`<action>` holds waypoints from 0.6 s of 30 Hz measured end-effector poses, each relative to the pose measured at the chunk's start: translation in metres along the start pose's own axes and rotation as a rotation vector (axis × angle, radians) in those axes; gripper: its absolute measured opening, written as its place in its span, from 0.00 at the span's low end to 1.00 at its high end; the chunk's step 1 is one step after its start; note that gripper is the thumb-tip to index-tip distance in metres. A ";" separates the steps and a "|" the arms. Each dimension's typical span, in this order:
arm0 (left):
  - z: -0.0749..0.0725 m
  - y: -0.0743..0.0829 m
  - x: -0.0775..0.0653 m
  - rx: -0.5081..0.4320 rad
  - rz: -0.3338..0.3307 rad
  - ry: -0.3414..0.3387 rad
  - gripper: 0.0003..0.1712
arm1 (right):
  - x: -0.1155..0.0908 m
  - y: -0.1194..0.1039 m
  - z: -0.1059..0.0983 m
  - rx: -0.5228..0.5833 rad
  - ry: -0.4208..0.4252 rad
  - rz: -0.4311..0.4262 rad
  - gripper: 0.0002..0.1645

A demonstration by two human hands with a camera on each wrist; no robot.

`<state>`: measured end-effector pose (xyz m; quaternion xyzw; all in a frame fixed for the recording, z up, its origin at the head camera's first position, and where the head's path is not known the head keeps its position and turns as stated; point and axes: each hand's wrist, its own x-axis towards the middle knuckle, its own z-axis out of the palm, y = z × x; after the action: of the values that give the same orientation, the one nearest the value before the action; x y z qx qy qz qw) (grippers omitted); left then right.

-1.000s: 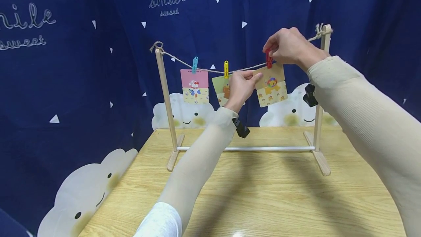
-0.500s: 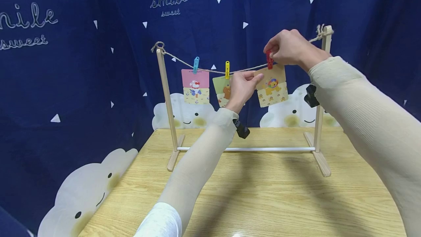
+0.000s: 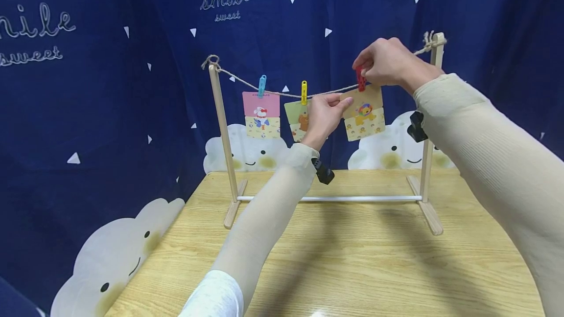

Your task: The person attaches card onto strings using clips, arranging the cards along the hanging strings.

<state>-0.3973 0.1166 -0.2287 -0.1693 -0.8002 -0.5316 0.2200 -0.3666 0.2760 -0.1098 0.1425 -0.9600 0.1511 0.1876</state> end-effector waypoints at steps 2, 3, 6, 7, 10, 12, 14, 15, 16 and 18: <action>0.000 0.001 0.000 0.000 0.003 0.002 0.11 | 0.000 0.000 0.000 0.009 0.001 0.004 0.21; 0.000 0.002 0.000 0.000 0.003 0.002 0.11 | 0.000 0.000 0.000 0.015 0.000 0.008 0.21; 0.000 0.003 -0.001 -0.001 0.004 0.003 0.10 | 0.000 0.000 0.001 0.024 -0.008 0.022 0.22; 0.000 0.003 -0.001 0.000 0.004 0.002 0.10 | -0.001 0.000 0.001 0.023 -0.011 0.026 0.22; -0.001 0.004 -0.001 0.010 0.007 -0.004 0.12 | -0.001 0.000 0.000 0.014 -0.020 0.031 0.24; -0.001 0.004 -0.002 0.020 0.012 -0.006 0.15 | -0.001 -0.001 0.000 0.013 -0.028 0.030 0.25; -0.002 0.005 -0.002 0.023 0.017 -0.002 0.17 | -0.001 -0.001 -0.001 0.011 -0.037 0.028 0.26; -0.002 0.005 -0.002 0.020 0.014 0.000 0.16 | -0.001 -0.001 -0.001 0.010 -0.041 0.028 0.27; -0.002 0.005 -0.002 0.017 0.012 0.001 0.17 | -0.001 -0.001 -0.001 0.009 -0.043 0.028 0.27; -0.002 0.005 -0.003 0.002 0.001 0.009 0.13 | -0.001 0.000 -0.002 0.004 -0.044 0.026 0.28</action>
<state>-0.3918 0.1165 -0.2252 -0.1672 -0.7997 -0.5313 0.2242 -0.3649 0.2766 -0.1089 0.1338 -0.9654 0.1521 0.1640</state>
